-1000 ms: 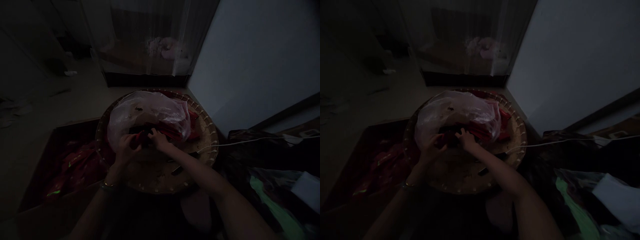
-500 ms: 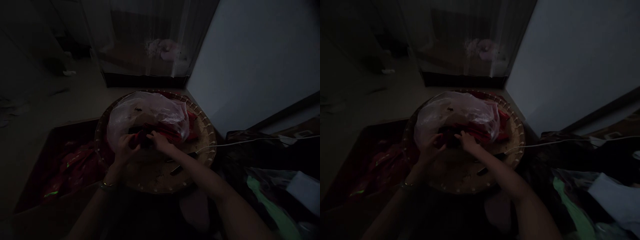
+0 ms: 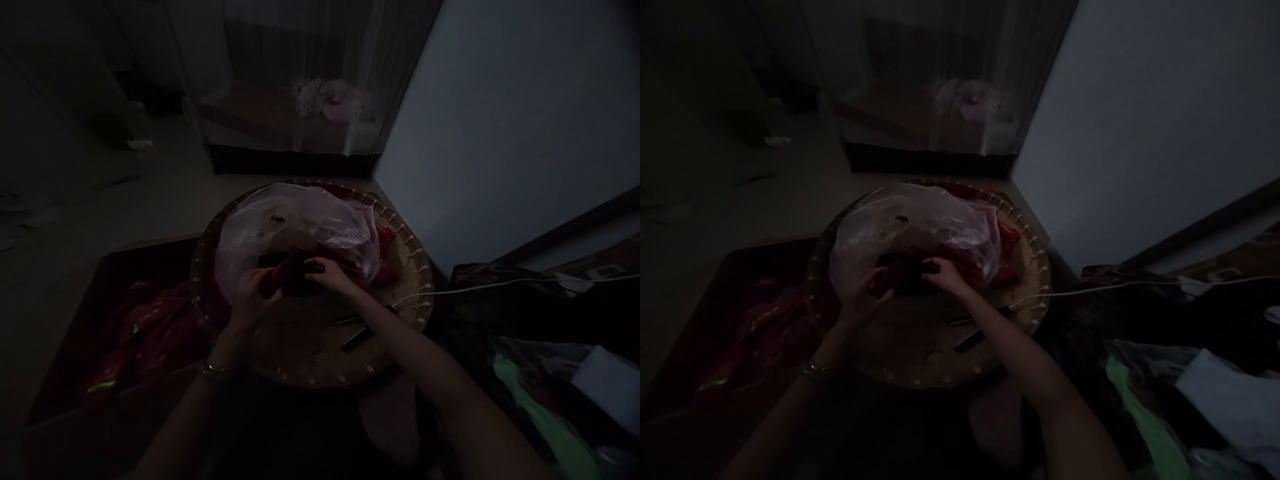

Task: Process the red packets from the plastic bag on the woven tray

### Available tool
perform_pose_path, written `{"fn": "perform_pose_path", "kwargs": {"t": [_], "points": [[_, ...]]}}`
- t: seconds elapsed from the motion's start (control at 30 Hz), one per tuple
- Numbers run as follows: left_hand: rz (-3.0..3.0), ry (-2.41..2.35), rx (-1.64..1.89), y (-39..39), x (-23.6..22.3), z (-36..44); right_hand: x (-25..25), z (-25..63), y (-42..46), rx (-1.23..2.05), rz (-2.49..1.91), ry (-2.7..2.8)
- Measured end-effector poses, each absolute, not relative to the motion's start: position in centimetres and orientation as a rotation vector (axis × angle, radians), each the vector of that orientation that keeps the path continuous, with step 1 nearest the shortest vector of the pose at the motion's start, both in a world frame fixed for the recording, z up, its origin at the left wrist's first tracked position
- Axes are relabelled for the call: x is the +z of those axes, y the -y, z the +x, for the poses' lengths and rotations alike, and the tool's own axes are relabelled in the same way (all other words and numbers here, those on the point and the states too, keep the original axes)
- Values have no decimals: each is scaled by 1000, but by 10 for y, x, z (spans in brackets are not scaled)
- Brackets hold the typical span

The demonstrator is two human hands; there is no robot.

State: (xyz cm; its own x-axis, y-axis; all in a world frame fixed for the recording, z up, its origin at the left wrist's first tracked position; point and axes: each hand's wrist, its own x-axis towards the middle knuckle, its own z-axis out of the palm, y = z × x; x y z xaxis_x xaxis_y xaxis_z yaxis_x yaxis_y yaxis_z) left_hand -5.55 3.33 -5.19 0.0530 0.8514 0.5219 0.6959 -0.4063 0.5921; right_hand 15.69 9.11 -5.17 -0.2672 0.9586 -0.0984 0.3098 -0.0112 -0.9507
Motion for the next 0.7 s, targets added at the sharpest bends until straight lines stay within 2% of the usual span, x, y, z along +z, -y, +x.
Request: {"fn": "perform_pose_path", "kwargs": {"t": [0.13,0.23,0.47,0.7], "points": [[2160,-1588,1280,-33,-52,-56,-45,161,-88,1749,-1189,1168],[2160,-1585,1282,-33,-53,-56,-37,167,-87,1936,-1075,944],[2210,-1528,1268,-33,-51,-54,-26,178,-83,1983,-996,759],[2273,-1540,1214,-33,-53,-52,5,190,-78,1963,-946,909]]}}
